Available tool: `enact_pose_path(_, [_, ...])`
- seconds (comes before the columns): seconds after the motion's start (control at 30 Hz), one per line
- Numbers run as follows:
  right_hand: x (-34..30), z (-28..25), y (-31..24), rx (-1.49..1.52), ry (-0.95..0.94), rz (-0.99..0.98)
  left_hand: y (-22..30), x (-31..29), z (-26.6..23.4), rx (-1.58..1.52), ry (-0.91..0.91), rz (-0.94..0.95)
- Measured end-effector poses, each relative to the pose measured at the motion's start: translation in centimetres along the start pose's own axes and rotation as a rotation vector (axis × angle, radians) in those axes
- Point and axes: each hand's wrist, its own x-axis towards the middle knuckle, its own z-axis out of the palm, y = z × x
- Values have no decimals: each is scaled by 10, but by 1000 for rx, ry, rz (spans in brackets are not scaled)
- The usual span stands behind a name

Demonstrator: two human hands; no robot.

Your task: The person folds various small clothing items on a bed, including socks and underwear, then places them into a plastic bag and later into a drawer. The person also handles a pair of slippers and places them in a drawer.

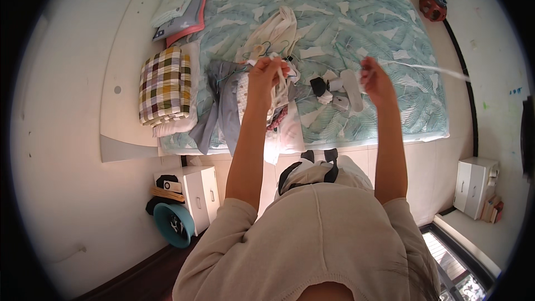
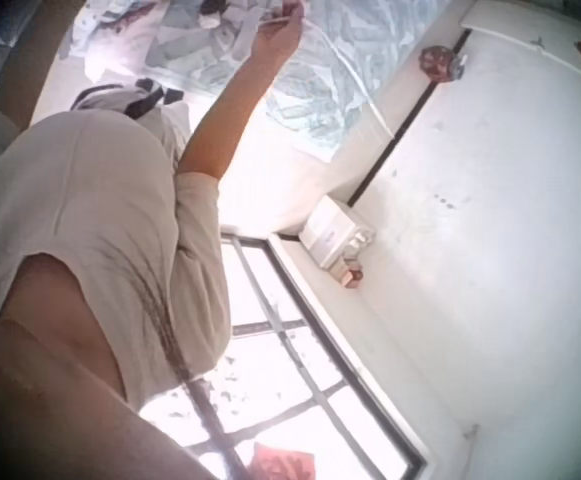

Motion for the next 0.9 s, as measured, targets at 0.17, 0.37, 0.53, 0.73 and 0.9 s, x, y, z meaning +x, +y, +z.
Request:
enact_pose_path(0.17, [-24,85,42,-450,-230,145,1,-5,18,-323,-122,-39])
enact_pose_path(0.37, [-40,108,72,-743,-426,265,-5,8,3,-637,-202,-60])
enact_pose_path(0.53, [-43,88,64,-774,-420,386,-5,17,-31,-568,151,132])
enact_pose_path(0.73, [-45,86,48,-832,-454,350,-19,23,-64,-543,335,234])
enact_pose_path(0.9, [-52,74,31,-998,-513,405,-18,34,-104,-734,444,218])
